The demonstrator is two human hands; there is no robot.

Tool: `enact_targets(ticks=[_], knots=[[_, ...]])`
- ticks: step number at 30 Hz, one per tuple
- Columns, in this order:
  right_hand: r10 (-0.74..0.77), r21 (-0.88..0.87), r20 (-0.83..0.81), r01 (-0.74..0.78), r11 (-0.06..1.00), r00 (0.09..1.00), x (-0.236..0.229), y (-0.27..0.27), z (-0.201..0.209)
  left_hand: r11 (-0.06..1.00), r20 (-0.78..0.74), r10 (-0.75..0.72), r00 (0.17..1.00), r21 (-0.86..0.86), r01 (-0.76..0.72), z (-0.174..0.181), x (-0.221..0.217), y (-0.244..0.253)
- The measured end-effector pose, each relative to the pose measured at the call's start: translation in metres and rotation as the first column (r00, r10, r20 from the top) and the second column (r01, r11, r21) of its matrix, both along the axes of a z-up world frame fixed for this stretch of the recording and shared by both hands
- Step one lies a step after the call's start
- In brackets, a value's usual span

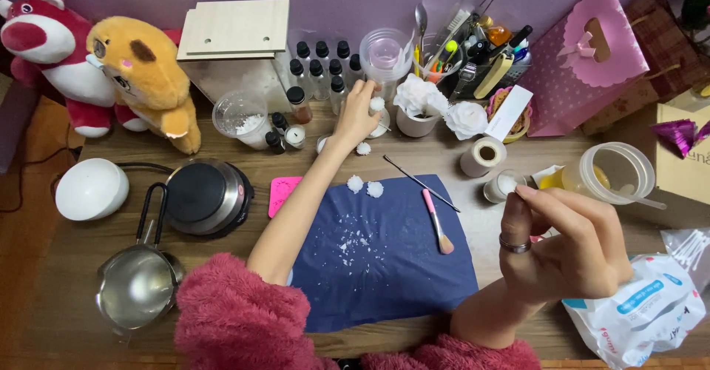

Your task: Using a small metal tool to carefully remove excess wax and refine the details of a small, white, flower-shaped candle piece.

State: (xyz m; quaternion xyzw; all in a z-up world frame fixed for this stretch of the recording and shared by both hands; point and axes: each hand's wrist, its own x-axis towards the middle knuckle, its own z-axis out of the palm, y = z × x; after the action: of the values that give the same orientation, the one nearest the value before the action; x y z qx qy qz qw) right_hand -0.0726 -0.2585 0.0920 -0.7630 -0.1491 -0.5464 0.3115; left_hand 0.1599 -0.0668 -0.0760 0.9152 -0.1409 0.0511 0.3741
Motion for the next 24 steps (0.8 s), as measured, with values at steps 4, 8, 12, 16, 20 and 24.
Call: enact_targets(ticks=[4, 8, 12, 16, 20, 24], knots=[[-0.014, -0.005, -0.010, 0.014, 1.000, 1.000, 0.000, 0.001, 0.001, 0.996, 0.021, 0.010, 1.000, 0.086, -0.012, 0.010, -0.008, 0.003], [-0.030, -0.032, -0.076, 0.027, 0.999, 0.997, 0.003, 0.002, 0.007, 0.960, 0.196, -0.047, 0.979, 0.279, -0.009, 0.039, -0.047, 0.014], [0.041, 0.020, -0.025, -0.041, 0.999, 0.999, 0.031, 0.004, 0.008, 0.917, 0.424, -0.221, 0.878, 0.396, 0.040, 0.022, -0.068, 0.030], [0.067, 0.015, -0.075, -0.066, 0.998, 0.995, 0.033, 0.009, 0.011, 0.796, 0.333, -0.297, 0.895, 0.604, 0.039, -0.011, -0.061, 0.028], [0.077, 0.021, -0.104, -0.075, 0.997, 0.992, 0.028, 0.009, 0.010, 0.746, 0.332, -0.306, 0.892, 0.665, 0.008, -0.019, -0.062, 0.021], [0.093, 0.015, -0.101, -0.092, 0.996, 0.990, 0.026, 0.006, 0.012, 0.736, 0.301, -0.336, 0.893, 0.675, 0.049, 0.000, -0.078, 0.018]])
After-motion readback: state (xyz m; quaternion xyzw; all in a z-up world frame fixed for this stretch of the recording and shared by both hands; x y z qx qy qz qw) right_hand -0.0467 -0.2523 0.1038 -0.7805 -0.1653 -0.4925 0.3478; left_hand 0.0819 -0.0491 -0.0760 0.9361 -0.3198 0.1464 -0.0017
